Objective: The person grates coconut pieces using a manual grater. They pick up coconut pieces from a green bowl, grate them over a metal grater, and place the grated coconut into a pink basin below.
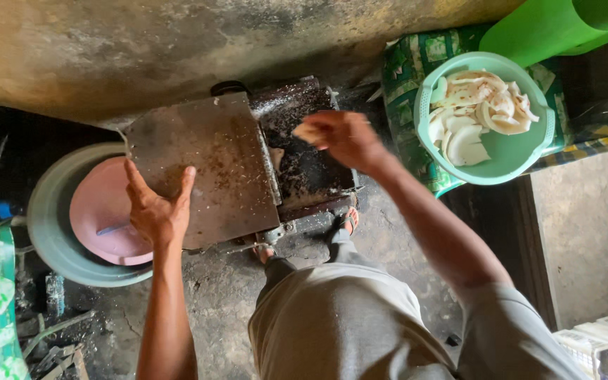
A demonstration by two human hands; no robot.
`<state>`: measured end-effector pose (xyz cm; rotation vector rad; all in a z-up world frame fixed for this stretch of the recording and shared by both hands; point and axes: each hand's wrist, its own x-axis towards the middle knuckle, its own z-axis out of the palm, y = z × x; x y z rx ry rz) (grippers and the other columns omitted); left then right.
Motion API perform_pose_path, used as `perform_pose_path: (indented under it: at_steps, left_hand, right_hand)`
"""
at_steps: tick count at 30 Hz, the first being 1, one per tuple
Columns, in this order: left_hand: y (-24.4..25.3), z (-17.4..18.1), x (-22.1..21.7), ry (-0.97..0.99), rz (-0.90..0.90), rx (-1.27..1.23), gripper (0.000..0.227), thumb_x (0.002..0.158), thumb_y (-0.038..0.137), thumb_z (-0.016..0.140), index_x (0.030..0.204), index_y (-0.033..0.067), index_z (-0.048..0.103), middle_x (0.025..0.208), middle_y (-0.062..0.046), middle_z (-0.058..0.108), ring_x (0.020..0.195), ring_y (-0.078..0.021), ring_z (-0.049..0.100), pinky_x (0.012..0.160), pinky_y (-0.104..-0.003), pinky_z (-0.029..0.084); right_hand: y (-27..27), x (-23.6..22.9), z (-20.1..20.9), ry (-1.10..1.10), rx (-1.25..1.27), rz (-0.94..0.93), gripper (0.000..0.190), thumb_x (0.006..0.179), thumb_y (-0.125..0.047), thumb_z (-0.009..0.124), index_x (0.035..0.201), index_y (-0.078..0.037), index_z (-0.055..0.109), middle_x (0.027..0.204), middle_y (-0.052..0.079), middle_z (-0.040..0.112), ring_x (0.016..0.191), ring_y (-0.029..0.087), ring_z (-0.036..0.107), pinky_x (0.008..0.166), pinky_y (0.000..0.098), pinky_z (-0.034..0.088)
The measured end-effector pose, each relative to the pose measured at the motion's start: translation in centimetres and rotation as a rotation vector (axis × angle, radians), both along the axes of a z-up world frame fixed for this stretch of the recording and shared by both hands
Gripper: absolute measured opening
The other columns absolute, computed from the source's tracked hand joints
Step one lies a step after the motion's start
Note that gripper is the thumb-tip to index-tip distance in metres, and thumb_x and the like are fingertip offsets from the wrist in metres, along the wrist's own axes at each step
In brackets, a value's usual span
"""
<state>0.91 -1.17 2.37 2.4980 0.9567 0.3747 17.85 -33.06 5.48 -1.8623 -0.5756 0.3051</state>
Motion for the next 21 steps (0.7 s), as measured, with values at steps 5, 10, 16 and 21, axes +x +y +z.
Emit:
perform_pose_path:
  at_steps: [5,10,16,21]
  left_hand:
    - [0.2,-0.2,-0.1,-0.05,0.007,-0.016,0.103,0.08,0.065,0.082,0.156,0.0129,0.036,0.121,-0.027,0.06,0.103,-0.0554,0.065,0.089,-0.064,0.051]
    - [-0.5,0.9,-0.1,-0.02,0.019,-0.021,0.101,0.08,0.06,0.085,0.154,0.0107,0.037,0.117,-0.025,0.061,0.1,-0.0535,0.066,0.087,-0.063,0.053]
    - [-0.1,0.4,-0.1,-0.029,0.012,-0.008,0.101,0.08,0.061,0.085,0.154,0.0105,0.038,0.116,-0.024,0.061,0.099,-0.0531,0.067,0.086,-0.063,0.053]
    - [-0.1,0.2,-0.1,-0.023,0.018,-0.019,0.101,0.08,0.061,0.085,0.154,0.0122,0.037,0.119,-0.023,0.061,0.1,-0.0525,0.067,0.088,-0.063,0.053]
  right_hand:
    - [6.5,3.2,-14.4,-0.216,-0.258,0.016,0.012,0.091,-0.001,0.064,0.1,-0.006,0.07,0.075,0.02,0.071,0.066,0.04,0.071,0.056,0.0488,0.057]
    - [9.4,4.1,-19.0,-0.287,-0.806,-0.024,0.011,0.085,-0.021,0.07,0.085,-0.011,0.075,0.069,0.014,0.071,0.065,0.035,0.073,0.061,0.0472,0.061]
    - [8.4,3.9,-21.3,-0.345,-0.779,-0.007,0.012,0.076,-0.026,0.065,0.075,-0.023,0.077,0.06,0.007,0.069,0.058,0.033,0.071,0.055,0.0448,0.06]
    - [9.5,2.7,-16.5,-0.441,-0.836,-0.039,0.013,0.074,-0.019,0.063,0.076,-0.012,0.073,0.057,0.011,0.067,0.055,0.033,0.07,0.052,0.0453,0.058]
